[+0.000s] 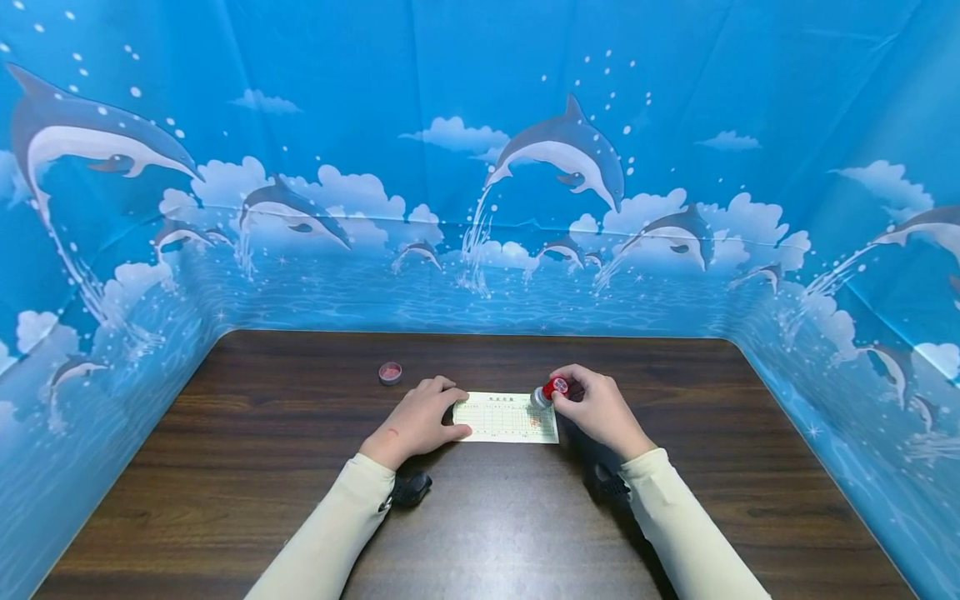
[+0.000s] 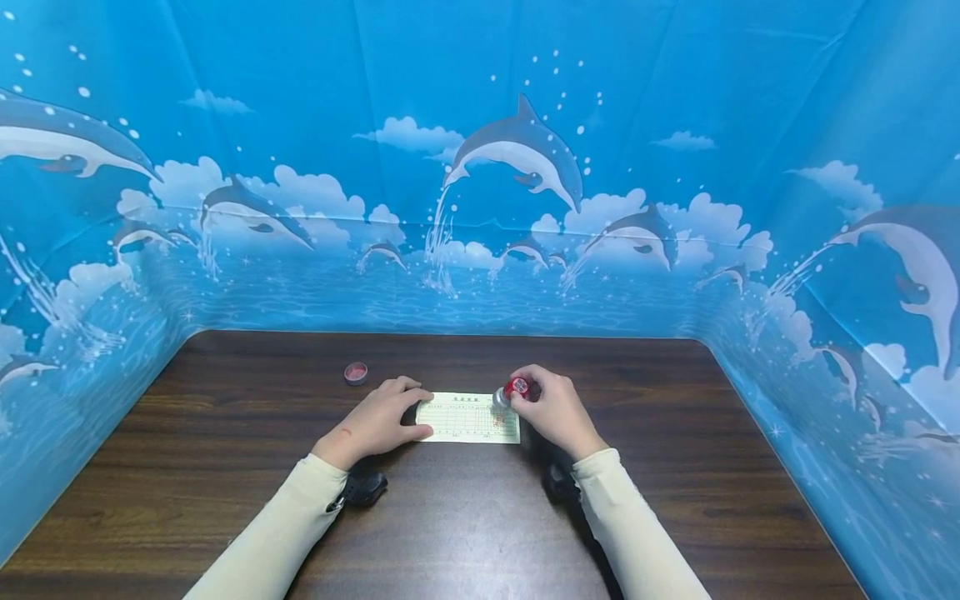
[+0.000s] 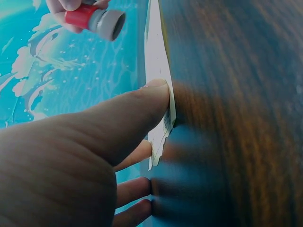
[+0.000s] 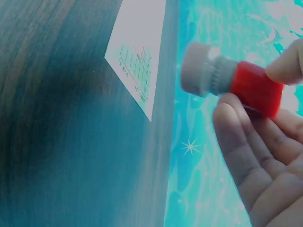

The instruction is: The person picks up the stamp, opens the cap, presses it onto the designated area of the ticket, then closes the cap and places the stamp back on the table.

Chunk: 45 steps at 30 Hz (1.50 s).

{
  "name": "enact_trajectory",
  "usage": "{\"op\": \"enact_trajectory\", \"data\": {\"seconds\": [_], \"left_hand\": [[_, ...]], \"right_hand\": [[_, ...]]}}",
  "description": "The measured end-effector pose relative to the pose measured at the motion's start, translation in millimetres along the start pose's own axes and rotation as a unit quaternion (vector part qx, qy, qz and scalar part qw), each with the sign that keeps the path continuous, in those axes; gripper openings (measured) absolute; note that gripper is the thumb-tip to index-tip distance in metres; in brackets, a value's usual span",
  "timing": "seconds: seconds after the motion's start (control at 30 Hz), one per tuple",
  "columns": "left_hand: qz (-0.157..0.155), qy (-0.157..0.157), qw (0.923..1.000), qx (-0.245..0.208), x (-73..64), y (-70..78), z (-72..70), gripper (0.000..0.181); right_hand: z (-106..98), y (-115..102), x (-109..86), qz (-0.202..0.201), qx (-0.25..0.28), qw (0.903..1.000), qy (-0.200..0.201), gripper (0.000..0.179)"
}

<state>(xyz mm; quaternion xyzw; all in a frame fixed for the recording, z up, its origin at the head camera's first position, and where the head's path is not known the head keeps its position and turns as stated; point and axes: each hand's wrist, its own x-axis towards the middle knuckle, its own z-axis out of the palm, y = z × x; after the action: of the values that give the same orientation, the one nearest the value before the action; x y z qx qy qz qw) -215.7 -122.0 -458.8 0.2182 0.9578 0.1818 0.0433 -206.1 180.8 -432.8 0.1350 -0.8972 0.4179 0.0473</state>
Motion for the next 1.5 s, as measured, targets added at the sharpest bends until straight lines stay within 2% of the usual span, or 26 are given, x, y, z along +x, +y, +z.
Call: {"op": "enact_trajectory", "data": {"seconds": [0.27, 0.57, 0.8, 1.03, 1.13, 1.5], "left_hand": [[-0.001, 0.006, 1.0, -0.001, -0.5, -0.5, 1.0, 0.054], [-0.002, -0.003, 1.0, -0.004, -1.0, 0.1, -0.2, 0.056], [-0.001, -0.003, 1.0, -0.002, -0.1, -0.8, 0.2, 0.057], [0.001, -0.005, 1.0, -0.003, -1.8, -0.6, -0.5, 0.056], [0.004, -0.005, 1.0, -0.001, -2.5, -0.8, -0.3, 0.056], [0.01, -0.003, 0.9999, -0.003, -2.5, -1.9, -4.1, 0.059]], "right_hand": [[-3, 4, 0.9, -0.026, 0.036, 0.9978, 0.049, 0.031], [-3, 7, 1.7, -0.037, 0.031, 0.9971, 0.059, 0.022], [-2, 7, 2.0, -0.04, 0.022, 0.9968, 0.066, 0.026], [-1, 9, 2.7, -0.06, 0.042, 0.9949, 0.069, 0.031], [-1, 12, 2.8, -0.063, 0.04, 0.9938, 0.082, 0.033], [-4, 22, 4.5, -0.05, 0.079, 0.99, 0.106, 0.033]]}}
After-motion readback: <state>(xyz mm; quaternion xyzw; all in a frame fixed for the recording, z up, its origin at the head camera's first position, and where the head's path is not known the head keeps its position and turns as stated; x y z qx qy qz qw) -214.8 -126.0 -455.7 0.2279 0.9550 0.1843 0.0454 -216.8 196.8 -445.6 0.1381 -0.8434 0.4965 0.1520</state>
